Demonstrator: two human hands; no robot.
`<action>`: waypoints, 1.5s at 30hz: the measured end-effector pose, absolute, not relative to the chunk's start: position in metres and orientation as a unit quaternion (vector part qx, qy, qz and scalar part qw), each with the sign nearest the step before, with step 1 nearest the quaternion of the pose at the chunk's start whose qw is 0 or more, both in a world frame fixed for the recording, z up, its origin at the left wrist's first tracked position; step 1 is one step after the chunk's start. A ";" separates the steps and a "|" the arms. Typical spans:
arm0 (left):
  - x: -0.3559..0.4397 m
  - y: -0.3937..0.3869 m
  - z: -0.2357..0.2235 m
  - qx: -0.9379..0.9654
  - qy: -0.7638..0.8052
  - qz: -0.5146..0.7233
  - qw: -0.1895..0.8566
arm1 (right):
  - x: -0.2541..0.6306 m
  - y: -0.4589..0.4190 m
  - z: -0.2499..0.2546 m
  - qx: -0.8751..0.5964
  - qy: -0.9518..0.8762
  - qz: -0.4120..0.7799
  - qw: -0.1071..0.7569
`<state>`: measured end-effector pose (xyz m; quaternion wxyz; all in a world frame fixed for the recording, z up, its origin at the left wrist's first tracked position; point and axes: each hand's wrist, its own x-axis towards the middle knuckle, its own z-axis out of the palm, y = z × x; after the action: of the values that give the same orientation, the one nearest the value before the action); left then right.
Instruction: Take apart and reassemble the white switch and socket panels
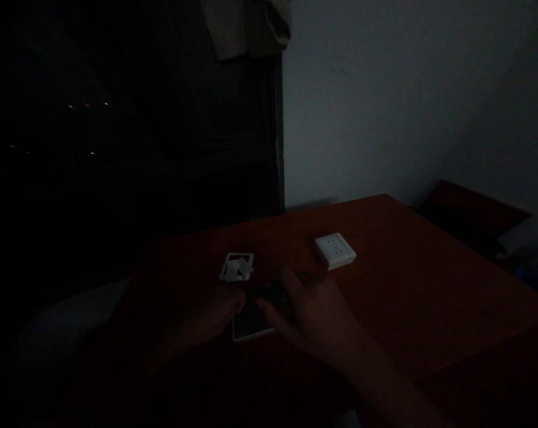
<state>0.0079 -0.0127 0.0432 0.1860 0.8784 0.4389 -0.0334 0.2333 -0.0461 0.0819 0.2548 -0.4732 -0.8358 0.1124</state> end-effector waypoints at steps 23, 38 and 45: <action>0.015 -0.031 0.030 0.851 0.509 -0.018 0.129 | 0.234 -0.047 0.080 -0.474 -0.831 0.127 0.263; -0.003 -0.026 0.011 0.854 0.488 0.102 0.150 | 0.234 -0.047 0.079 -0.475 -0.833 0.119 0.259; 0.000 -0.032 0.013 0.845 0.505 0.088 0.154 | 0.233 -0.047 0.080 -0.470 -0.834 0.115 0.264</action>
<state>0.0004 -0.0317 0.0128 0.1545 0.8447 0.5048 0.0880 0.2329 -0.0473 0.0805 0.2641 -0.4701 -0.8342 0.1154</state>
